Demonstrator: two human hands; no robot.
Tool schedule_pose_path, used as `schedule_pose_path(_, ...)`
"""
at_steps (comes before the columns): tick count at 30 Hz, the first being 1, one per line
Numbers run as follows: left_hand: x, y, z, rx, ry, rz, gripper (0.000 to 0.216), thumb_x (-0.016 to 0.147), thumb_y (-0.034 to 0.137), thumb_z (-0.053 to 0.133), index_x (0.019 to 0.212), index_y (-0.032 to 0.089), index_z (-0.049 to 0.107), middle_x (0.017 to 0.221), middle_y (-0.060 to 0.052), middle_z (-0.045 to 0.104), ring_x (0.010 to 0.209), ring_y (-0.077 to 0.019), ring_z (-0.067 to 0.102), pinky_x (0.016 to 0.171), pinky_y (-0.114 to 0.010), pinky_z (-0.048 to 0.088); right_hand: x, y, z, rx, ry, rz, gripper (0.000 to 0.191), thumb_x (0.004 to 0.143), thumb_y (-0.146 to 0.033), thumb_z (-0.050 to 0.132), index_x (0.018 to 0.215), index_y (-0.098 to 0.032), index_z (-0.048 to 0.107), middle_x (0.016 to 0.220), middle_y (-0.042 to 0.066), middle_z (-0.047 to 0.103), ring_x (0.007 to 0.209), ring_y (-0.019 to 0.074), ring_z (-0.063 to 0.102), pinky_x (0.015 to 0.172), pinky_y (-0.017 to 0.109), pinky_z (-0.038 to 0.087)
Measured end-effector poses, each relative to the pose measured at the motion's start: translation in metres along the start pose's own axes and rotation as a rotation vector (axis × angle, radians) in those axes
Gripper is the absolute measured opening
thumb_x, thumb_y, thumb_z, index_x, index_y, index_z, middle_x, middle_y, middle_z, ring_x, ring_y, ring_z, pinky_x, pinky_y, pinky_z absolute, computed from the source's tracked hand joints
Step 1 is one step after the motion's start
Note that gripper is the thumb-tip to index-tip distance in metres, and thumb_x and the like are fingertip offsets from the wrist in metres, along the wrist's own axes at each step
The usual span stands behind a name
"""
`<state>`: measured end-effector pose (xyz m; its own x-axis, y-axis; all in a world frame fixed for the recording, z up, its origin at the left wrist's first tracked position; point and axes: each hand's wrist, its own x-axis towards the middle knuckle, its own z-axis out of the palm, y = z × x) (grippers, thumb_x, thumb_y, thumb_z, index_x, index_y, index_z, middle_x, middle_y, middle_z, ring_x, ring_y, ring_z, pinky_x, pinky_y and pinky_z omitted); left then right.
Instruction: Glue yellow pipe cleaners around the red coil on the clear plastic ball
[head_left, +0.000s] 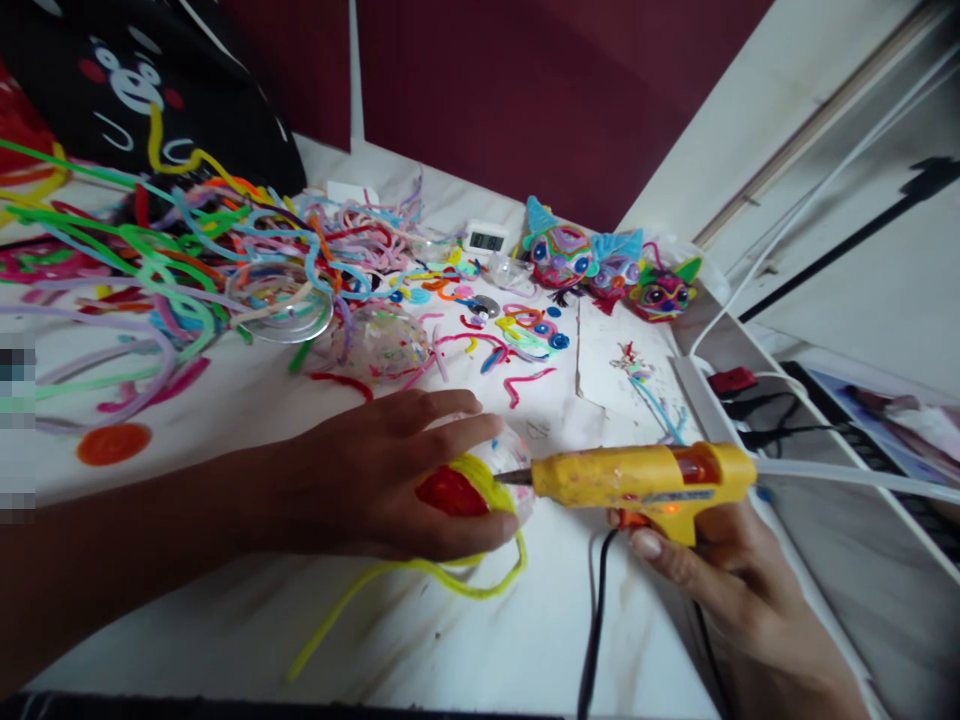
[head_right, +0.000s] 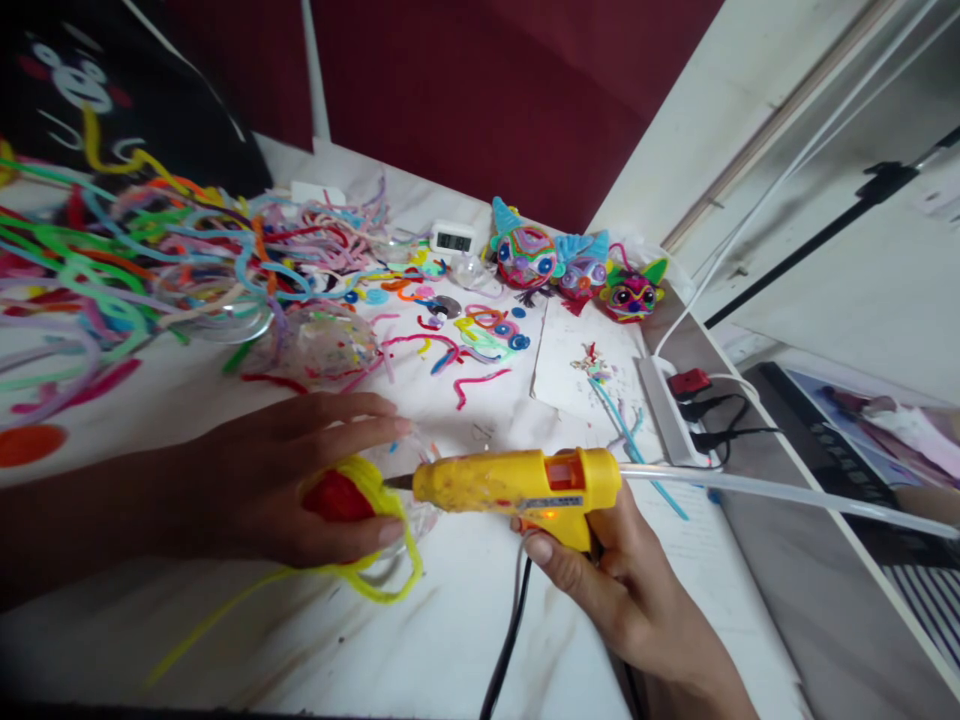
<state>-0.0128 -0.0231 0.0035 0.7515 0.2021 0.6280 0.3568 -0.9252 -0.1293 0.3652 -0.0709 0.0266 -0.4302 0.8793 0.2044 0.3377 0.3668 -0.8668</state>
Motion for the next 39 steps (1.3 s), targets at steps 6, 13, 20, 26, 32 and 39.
schedule_pose_path(6,-0.001,0.000,0.001,0.033,-0.002,0.003,0.052,0.096,0.031,0.094,0.141,0.037,0.070,0.157,-0.012,0.052,0.148,-0.0329,0.060,0.115,-0.048,0.069,0.000,-0.003,0.003,0.003,0.044,0.001,0.040,0.112,-0.020,0.079,0.146,-0.039,0.071,0.120,0.003,0.090,0.100,0.0246,0.089,0.086,0.029,0.075)
schedule_pose_path(13,-0.002,0.000,-0.001,0.022,-0.017,-0.005,0.053,0.099,0.031,0.092,0.146,0.040,0.068,0.158,-0.012,0.049,0.153,-0.0335,0.057,0.116,-0.051,0.069,0.004,-0.010,0.010,0.006,0.123,-0.024,0.020,0.112,-0.029,0.081,0.129,-0.039,0.078,0.105,0.000,0.089,0.085,0.0213,0.085,0.076,0.024,0.072)
schedule_pose_path(20,-0.002,0.000,0.000,0.019,0.006,0.000,0.043,0.107,0.029,0.083,0.145,0.037,0.064,0.157,-0.014,0.046,0.153,-0.0318,0.054,0.118,-0.050,0.068,0.001,-0.004,0.006,-0.013,0.053,-0.021,0.035,0.111,-0.020,0.079,0.138,-0.042,0.075,0.110,-0.002,0.088,0.089,0.0201,0.086,0.080,0.023,0.071)
schedule_pose_path(26,0.000,-0.001,0.000,0.021,0.002,0.014,0.046,0.105,0.028,0.085,0.146,0.037,0.065,0.158,-0.015,0.047,0.153,-0.0333,0.055,0.116,-0.050,0.069,0.001,-0.005,0.013,0.029,0.116,-0.018,0.025,0.114,-0.030,0.079,0.136,-0.040,0.077,0.119,0.001,0.090,0.102,0.0230,0.088,0.089,0.027,0.073)
schedule_pose_path(32,-0.004,-0.001,0.001,0.017,0.008,0.007,0.047,0.106,0.030,0.086,0.147,0.037,0.065,0.158,-0.014,0.046,0.154,-0.0316,0.054,0.117,-0.051,0.069,0.001,-0.006,0.012,0.014,0.108,-0.010,0.026,0.114,-0.032,0.079,0.137,-0.042,0.076,0.113,-0.001,0.090,0.094,0.0191,0.086,0.085,0.021,0.072)
schedule_pose_path(39,-0.004,0.000,-0.002,0.013,-0.008,0.006,0.046,0.107,0.025,0.084,0.148,0.036,0.065,0.160,-0.015,0.046,0.154,-0.0331,0.054,0.117,-0.053,0.069,0.003,-0.007,0.010,-0.020,0.117,-0.044,0.028,0.111,-0.027,0.082,0.135,-0.041,0.077,0.107,-0.001,0.089,0.089,0.0192,0.086,0.081,0.020,0.071)
